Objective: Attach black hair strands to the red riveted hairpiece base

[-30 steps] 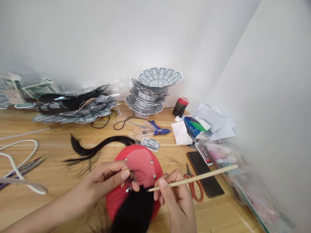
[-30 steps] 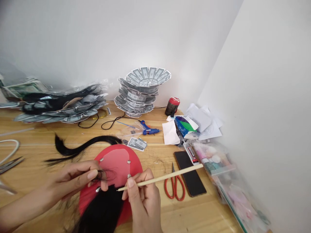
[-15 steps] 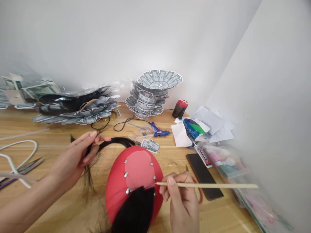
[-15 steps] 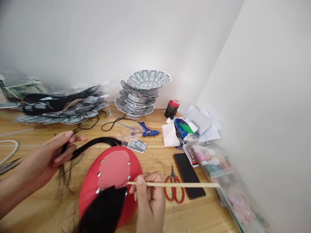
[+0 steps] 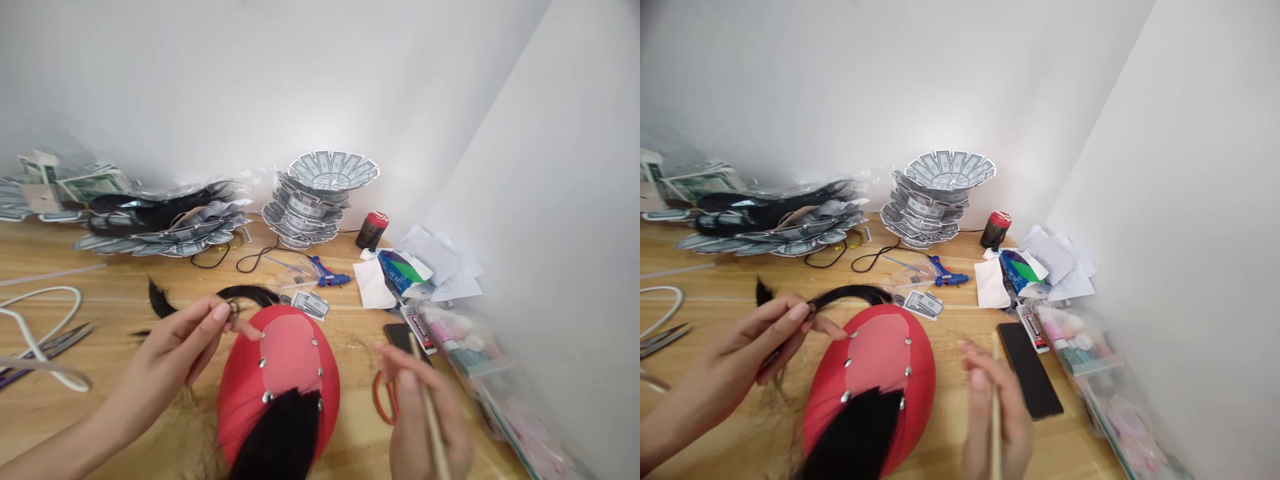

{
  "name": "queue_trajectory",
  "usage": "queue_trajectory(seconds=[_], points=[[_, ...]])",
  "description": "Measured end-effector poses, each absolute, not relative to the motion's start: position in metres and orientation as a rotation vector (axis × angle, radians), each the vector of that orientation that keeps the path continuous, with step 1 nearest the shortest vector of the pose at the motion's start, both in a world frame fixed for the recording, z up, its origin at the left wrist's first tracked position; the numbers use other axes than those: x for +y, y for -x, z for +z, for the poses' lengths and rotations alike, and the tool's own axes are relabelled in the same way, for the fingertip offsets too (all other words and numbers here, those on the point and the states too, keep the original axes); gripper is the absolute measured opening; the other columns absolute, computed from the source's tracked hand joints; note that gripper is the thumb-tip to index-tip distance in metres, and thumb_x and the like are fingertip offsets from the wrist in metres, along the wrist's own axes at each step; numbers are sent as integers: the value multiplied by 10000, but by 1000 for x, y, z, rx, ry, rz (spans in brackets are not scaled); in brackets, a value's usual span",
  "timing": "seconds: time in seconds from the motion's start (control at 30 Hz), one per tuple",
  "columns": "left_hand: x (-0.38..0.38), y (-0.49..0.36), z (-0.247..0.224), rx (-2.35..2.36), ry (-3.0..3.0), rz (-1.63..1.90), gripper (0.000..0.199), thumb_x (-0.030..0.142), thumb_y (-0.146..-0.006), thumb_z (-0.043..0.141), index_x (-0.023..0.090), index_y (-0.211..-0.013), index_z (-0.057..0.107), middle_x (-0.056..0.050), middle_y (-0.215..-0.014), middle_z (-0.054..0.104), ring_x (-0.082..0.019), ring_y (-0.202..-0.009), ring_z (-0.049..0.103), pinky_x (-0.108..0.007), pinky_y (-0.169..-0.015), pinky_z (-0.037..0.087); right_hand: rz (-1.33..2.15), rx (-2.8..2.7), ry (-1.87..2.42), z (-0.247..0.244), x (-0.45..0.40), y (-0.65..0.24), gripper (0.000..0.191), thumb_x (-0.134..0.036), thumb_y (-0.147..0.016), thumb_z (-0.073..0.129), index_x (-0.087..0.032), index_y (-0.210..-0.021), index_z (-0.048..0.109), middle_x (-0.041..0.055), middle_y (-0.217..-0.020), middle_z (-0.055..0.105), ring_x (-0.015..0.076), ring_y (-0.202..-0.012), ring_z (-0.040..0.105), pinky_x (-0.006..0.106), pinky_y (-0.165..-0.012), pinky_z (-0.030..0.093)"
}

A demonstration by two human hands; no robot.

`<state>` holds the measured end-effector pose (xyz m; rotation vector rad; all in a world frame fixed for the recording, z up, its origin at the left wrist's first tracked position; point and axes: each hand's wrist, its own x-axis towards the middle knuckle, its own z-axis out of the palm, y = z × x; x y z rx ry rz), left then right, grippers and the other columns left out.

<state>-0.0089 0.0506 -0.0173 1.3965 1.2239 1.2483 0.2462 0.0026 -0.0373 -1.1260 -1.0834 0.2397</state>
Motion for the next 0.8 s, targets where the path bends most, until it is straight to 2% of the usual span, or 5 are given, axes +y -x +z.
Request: queue_trajectory(seconds=[0.13, 0.33, 0.5, 0.67, 0.8], points=[[35, 4, -15, 1113, -1691, 1149, 396, 505, -1015, 571, 220, -754, 657, 61, -535, 435, -101, -430, 354, -170, -381, 293, 203, -1680, 1082, -51, 2, -240, 162, -157, -881, 710, -311, -930, 700, -4, -1008, 838, 220, -973, 706, 350, -888, 555], [26, 0, -27, 1032, -1878, 988, 402, 494, -1061, 466, 240, -830, 676, -9, -803, 689, -167, -674, 614, -188, -594, 473, 313, -1656, 1089, -68, 7, -232, 224, -198, -911, 710, -299, -723, 642, 9, -860, 836, 239, -866, 677, 357, -752, 600], [27, -2, -29, 1014, -1932, 951, 370, 458, -1065, 463, 253, -815, 644, 17, -699, 611, -158, -634, 609, -179, -603, 470, 15, -1593, 1104, -72, 6, -224, 188, -189, -914, 706, -341, -813, 749, 13, -769, 742, 192, -708, 664, 277, -597, 567], [27, -2, -27, 1039, -1915, 945, 354, 471, -1046, 489, 266, -821, 670, 16, -629, 569, -173, -540, 558, -211, -530, 459, -106, -1794, 1176, -66, 0, -232, 236, -115, -861, 703, -318, -744, 678, 20, -770, 748, 209, -733, 671, 285, -595, 543], [28, -3, -26, 1039, -1877, 934, 367, 487, -1035, 501, 263, -806, 680, 5, -629, 575, -188, -550, 564, -213, -545, 495, -69, -1869, 1202, -73, -3, -232, 174, -165, -856, 714, -336, -884, 694, 29, -849, 784, 234, -766, 673, 334, -639, 534]])
